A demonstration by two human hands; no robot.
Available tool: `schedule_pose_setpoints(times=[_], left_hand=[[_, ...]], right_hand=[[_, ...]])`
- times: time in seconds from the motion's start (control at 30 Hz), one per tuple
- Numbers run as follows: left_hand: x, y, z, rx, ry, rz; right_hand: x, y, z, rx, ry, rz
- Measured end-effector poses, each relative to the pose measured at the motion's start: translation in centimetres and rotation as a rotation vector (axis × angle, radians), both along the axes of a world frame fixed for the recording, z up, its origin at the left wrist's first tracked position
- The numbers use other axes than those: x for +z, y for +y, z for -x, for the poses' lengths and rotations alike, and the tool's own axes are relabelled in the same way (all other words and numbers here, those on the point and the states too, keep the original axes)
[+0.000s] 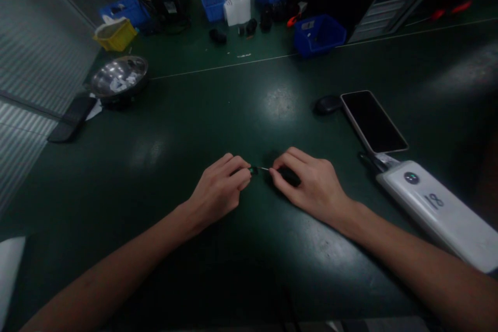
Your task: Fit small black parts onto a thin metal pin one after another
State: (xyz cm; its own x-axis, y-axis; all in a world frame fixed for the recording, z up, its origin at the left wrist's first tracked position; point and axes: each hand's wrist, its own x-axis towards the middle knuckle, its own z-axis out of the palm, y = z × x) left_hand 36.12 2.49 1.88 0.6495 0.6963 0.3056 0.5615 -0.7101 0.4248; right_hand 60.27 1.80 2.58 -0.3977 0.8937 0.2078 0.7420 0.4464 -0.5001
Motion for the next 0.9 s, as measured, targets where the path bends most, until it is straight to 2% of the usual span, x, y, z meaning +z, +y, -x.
schedule_pose_setpoints(times=[0.3,0.5,0.7,0.9], left_hand=[[-0.25,-0.06,0.09,0.023,-0.064,0.007],[0.30,-0.15,-0.19,0.067,-0.162,0.136],[0.30,-0.11,0.13,0.077,-0.203,0.141],[-0.05,0.42,0.42,-0.017,-0.315,0.228]], right_hand=[[0.21,-0.03,0.06,0.060,0.013,0.006],[0.27,-0.14,-0.04,0.076,-0.004,0.024],[0.25,-0.08,0.01,0.080,-0.007,0.022],[0.16,-0.08,-0.08,0.147,0.045,0.017]])
